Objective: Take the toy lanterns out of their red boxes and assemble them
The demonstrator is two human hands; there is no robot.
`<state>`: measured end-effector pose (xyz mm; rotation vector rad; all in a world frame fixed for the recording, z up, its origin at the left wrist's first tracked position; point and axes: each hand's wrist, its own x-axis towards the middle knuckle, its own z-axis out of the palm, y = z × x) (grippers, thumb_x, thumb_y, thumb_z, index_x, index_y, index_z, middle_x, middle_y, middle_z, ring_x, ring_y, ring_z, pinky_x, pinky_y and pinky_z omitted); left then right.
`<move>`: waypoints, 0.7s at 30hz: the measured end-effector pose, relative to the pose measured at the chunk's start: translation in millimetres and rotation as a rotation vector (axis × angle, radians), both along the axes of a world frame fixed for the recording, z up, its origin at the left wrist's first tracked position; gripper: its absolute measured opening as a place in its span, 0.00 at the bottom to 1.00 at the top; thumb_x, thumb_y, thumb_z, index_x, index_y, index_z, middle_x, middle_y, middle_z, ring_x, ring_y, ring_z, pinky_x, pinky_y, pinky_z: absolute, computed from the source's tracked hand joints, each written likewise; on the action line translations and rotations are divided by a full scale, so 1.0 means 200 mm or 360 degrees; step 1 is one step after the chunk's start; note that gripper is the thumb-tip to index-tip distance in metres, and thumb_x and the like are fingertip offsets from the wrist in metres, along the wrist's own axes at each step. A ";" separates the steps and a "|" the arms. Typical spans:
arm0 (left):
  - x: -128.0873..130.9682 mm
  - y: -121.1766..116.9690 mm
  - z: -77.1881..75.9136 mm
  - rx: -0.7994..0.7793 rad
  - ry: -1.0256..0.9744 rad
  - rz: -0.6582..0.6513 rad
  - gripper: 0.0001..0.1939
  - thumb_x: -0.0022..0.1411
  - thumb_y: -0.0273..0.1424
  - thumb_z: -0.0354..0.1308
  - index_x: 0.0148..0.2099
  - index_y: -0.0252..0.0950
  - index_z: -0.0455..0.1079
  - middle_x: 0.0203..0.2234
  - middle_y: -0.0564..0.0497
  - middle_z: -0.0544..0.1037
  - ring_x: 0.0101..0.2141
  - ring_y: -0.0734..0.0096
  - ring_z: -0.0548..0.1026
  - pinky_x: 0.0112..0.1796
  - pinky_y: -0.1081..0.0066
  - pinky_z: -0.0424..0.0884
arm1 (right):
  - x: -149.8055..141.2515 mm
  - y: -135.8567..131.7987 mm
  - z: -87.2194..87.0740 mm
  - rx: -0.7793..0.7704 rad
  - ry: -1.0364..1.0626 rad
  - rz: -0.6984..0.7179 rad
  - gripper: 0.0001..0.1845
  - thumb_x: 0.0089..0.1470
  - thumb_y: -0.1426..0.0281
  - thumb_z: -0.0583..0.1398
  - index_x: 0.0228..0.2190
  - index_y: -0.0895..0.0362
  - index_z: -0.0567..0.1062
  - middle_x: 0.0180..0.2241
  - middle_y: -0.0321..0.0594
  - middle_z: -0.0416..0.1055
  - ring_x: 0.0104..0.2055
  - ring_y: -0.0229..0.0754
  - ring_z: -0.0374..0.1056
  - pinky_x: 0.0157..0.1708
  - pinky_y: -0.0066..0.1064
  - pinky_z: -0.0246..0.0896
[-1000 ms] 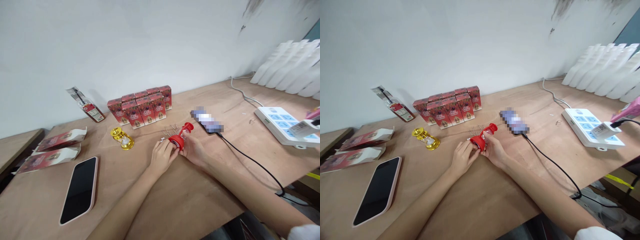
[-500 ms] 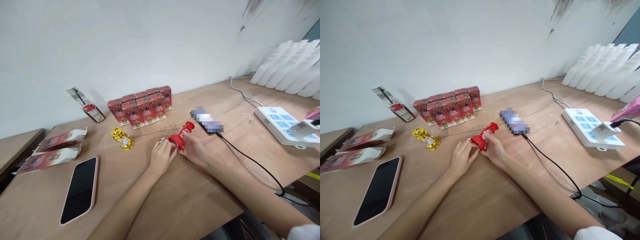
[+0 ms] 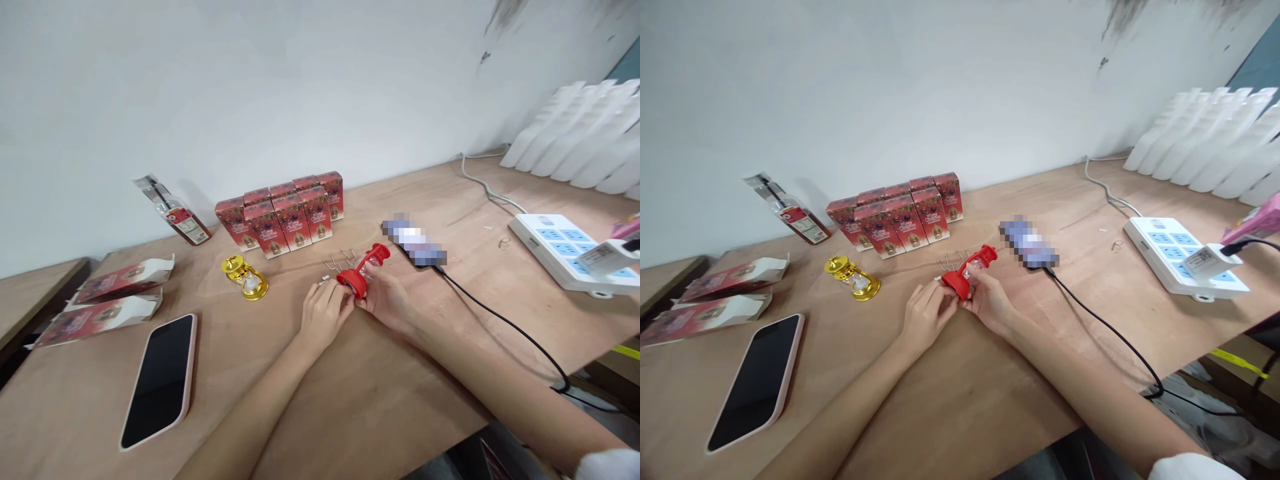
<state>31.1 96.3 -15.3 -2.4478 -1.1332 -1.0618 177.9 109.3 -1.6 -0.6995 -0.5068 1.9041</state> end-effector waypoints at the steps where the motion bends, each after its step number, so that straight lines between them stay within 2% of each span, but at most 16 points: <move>1: 0.00 0.00 0.00 0.0006 -0.0001 0.0002 0.06 0.62 0.26 0.50 0.31 0.35 0.64 0.24 0.51 0.72 0.26 0.71 0.69 0.29 0.71 0.61 | 0.00 0.00 0.00 -0.0009 -0.0004 -0.0007 0.10 0.45 0.63 0.64 0.26 0.55 0.69 0.22 0.30 0.70 0.21 0.31 0.61 0.21 0.21 0.58; 12: 0.00 0.00 0.00 0.0050 -0.0073 -0.0082 0.02 0.62 0.26 0.51 0.37 0.35 0.65 0.27 0.50 0.74 0.27 0.71 0.70 0.30 0.71 0.63 | 0.01 0.00 0.00 0.0036 0.0011 0.0060 0.11 0.47 0.61 0.62 0.30 0.54 0.71 0.23 0.30 0.69 0.20 0.31 0.59 0.20 0.21 0.58; 21: 0.00 -0.01 0.01 0.0146 -0.0014 -0.0073 0.03 0.62 0.26 0.51 0.39 0.35 0.66 0.27 0.50 0.75 0.28 0.71 0.71 0.29 0.71 0.62 | 0.00 0.00 0.01 -0.0005 0.0019 0.0037 0.09 0.48 0.61 0.61 0.29 0.53 0.70 0.25 0.31 0.71 0.24 0.32 0.64 0.23 0.22 0.59</move>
